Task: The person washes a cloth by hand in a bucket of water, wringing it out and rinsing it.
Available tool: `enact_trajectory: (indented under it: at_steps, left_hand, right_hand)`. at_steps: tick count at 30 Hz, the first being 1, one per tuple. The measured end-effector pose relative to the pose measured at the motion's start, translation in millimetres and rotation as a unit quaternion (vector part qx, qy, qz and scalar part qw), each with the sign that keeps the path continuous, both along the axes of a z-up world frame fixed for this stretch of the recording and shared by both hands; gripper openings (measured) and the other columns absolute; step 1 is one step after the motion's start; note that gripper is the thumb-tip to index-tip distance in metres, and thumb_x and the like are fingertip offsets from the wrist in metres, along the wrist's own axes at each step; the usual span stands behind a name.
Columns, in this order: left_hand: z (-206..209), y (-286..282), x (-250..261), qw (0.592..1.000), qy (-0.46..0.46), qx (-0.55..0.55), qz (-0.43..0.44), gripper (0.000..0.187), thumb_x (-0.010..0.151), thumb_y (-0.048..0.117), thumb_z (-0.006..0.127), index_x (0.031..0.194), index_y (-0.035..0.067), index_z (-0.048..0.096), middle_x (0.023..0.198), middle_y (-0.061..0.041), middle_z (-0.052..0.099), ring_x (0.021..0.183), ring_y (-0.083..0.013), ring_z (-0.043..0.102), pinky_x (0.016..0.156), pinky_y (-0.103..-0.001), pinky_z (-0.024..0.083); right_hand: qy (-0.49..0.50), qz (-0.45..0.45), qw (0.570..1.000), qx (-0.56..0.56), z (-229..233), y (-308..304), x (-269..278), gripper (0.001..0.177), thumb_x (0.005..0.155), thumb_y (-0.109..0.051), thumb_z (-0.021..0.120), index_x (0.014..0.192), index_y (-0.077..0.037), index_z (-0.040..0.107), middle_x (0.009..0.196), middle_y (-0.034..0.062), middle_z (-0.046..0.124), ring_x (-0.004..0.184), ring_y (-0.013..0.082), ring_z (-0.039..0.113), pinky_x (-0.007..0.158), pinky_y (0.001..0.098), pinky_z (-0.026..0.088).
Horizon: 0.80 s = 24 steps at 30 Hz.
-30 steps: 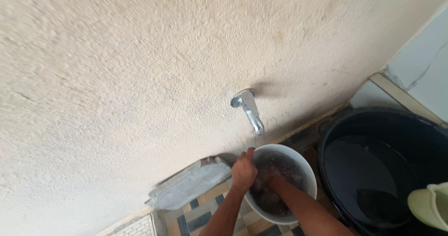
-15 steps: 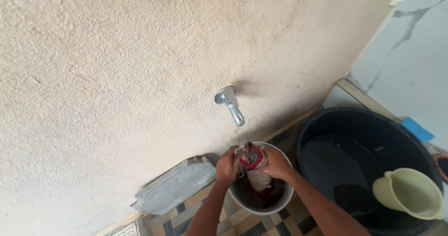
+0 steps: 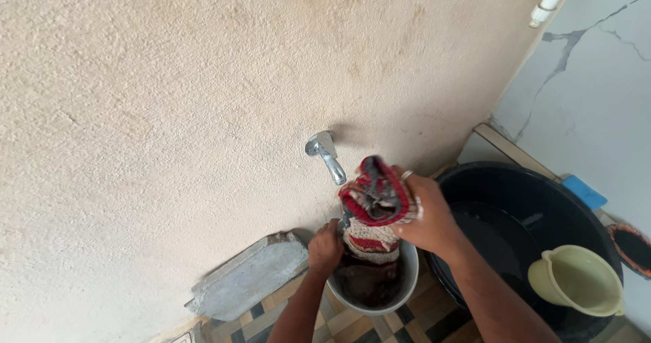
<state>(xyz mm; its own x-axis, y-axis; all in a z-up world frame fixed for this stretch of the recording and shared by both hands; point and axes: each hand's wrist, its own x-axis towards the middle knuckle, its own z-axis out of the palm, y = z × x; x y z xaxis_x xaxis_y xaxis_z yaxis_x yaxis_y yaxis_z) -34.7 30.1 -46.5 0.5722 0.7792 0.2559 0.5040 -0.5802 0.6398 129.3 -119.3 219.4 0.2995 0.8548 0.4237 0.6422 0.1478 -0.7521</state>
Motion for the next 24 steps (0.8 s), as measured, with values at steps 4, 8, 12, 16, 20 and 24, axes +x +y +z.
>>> enact_trajectory:
  at_steps: [4, 8, 12, 16, 20, 24]
  left_hand:
    - [-12, 0, -2, 1.000, 0.003, -0.006, 0.002, 0.040, 0.082, 0.006, 0.056, 0.121, 0.012, 0.060, 0.103, -0.020, 0.071, 0.096, -0.0451, 0.066, 0.081, -0.055, 0.053]
    - [-10, 5, 1, 1.000, -0.008, 0.001, -0.006, 0.034, 0.083, 0.012, 0.062, 0.117, 0.010, 0.059, 0.103, -0.022, 0.070, 0.097, -0.0471, 0.065, 0.081, -0.056, 0.052]
    - [-17, 5, 3, 0.998, 0.026, -0.060, 0.006, 0.030, 0.090, 0.022, 0.067, 0.115, 0.010, 0.056, 0.105, -0.021, 0.069, 0.095, -0.0476, 0.066, 0.080, -0.057, 0.052]
    - [-23, 8, 2, 1.000, -0.011, 0.006, 0.001, 0.047, 0.080, 0.011, 0.063, 0.127, 0.010, 0.054, 0.105, -0.021, 0.069, 0.093, -0.0474, 0.067, 0.078, -0.056, 0.053]
    - [2, 4, 0, 0.998, 0.032, -0.060, -0.016, 0.038, 0.087, 0.015, 0.069, 0.124, 0.014, 0.056, 0.109, -0.020, 0.069, 0.101, -0.0462, 0.066, 0.081, -0.056, 0.053]
    - [31, -2, 3, 0.995, 0.076, -0.069, -0.005, 0.068, 0.067, 0.011, 0.076, 0.132, 0.015, 0.053, 0.108, -0.020, 0.067, 0.102, -0.0457, 0.064, 0.083, -0.054, 0.053]
  right_hand:
    - [0.123, 0.073, 0.984, 0.102, 16, -9, 1, 0.049, 0.065, 0.001, 0.072, 0.114, 0.002, 0.067, 0.095, 0.0146, 0.074, 0.087, 0.0149, 0.069, 0.080, 0.0331, 0.057]
    - [0.051, 0.033, 0.992, 0.111, 22, 2, -5, 0.052, 0.064, 0.000, 0.072, 0.115, 0.004, 0.065, 0.094, 0.0117, 0.074, 0.089, 0.0143, 0.067, 0.083, 0.0315, 0.055]
    - [0.050, 0.044, 0.997, -0.026, -10, 10, -4, 0.051, 0.060, -0.002, 0.075, 0.109, 0.002, 0.068, 0.093, 0.0154, 0.077, 0.091, 0.0252, 0.078, 0.084, 0.0357, 0.057]
    - [-0.023, 0.037, 0.986, -0.161, -74, 28, 9, 0.044, 0.062, -0.012, 0.085, 0.101, 0.001, 0.069, 0.098, 0.0195, 0.074, 0.095, 0.0363, 0.074, 0.085, 0.0422, 0.057]
    - [-0.082, 0.079, 0.959, -0.260, -165, 49, 13, 0.052, 0.066, -0.027, 0.088, 0.107, -0.002, 0.068, 0.108, 0.0217, 0.072, 0.105, 0.0405, 0.068, 0.092, 0.0465, 0.052]
    - [-0.094, 0.082, 0.914, -0.385, -280, 58, 14, 0.078, 0.061, -0.038, 0.095, 0.123, -0.005, 0.060, 0.117, 0.0228, 0.068, 0.115, 0.0397, 0.063, 0.100, 0.0451, 0.050]
